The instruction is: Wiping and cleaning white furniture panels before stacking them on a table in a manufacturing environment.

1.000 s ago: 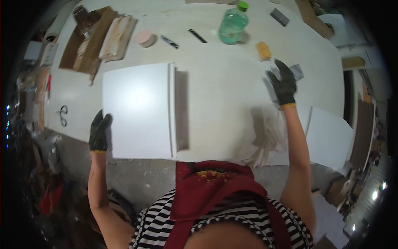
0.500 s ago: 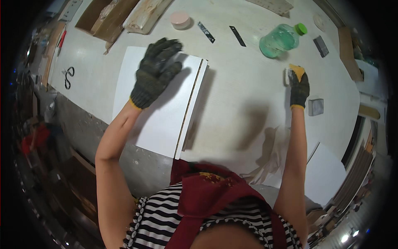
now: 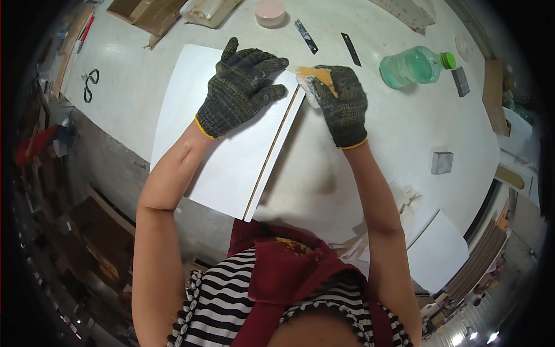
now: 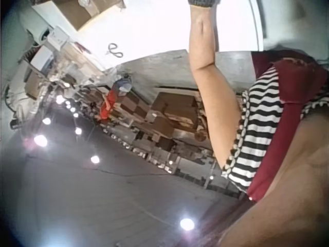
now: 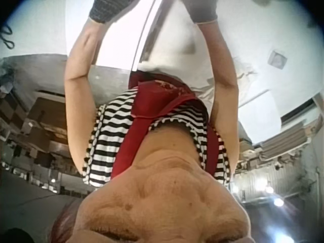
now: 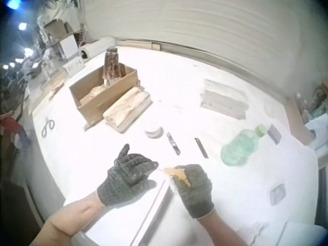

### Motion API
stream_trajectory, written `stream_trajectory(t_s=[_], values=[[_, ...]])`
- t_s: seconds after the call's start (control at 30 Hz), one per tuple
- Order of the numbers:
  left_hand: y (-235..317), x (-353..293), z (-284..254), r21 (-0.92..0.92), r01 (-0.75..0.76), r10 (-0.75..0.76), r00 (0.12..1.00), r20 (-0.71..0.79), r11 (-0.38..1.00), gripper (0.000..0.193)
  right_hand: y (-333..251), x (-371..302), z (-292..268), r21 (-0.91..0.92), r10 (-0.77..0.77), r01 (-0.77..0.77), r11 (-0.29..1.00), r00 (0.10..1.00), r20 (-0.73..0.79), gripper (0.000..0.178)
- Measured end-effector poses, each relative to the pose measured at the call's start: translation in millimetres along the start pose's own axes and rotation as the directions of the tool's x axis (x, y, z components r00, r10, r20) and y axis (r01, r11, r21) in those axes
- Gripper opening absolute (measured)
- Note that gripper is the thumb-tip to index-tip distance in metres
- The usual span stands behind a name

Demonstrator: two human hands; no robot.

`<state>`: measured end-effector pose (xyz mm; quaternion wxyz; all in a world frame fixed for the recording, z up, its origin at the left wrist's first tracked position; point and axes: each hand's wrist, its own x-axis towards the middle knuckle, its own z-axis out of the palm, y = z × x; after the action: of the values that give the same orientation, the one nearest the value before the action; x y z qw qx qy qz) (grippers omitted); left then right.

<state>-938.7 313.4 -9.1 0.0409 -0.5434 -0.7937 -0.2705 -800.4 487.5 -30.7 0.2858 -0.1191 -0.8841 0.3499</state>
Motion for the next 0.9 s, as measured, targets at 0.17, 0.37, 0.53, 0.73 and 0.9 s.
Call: stream_trajectory(t_s=[0.17, 0.37, 0.53, 0.73, 0.9], values=[[-2, -4, -2, 0.011, -0.040, 0.040, 0.999, -0.019, 0.999, 0.047, 2, 1, -16, 0.035, -0.028, 0.028, 0.999, 0.999, -0.024, 0.018], [-1, -1, 0, 0.036, -0.014, 0.014, 1.000, 0.007, 0.999, 0.047, 3, 5, -7, -0.086, -0.208, 0.205, 0.975, 0.978, -0.027, 0.015], [-1, -2, -2, 0.012, -0.019, 0.019, 1.000, -0.014, 1.000, 0.047, 0, -2, -29, -0.097, 0.027, -0.019, 0.995, 0.996, 0.079, 0.025], [-2, -1, 0, 0.020, -0.029, 0.030, 0.999, -0.014, 0.999, 0.047, -12, 12, -26, 0.489, 0.091, -0.166, 0.856, 0.981, 0.174, 0.038], [-1, -2, -2, -0.029, -0.018, 0.017, 1.000, -0.026, 0.999, 0.046, 14, 10, -37, 0.225, -0.090, 0.022, 0.974, 0.951, 0.297, 0.033]])
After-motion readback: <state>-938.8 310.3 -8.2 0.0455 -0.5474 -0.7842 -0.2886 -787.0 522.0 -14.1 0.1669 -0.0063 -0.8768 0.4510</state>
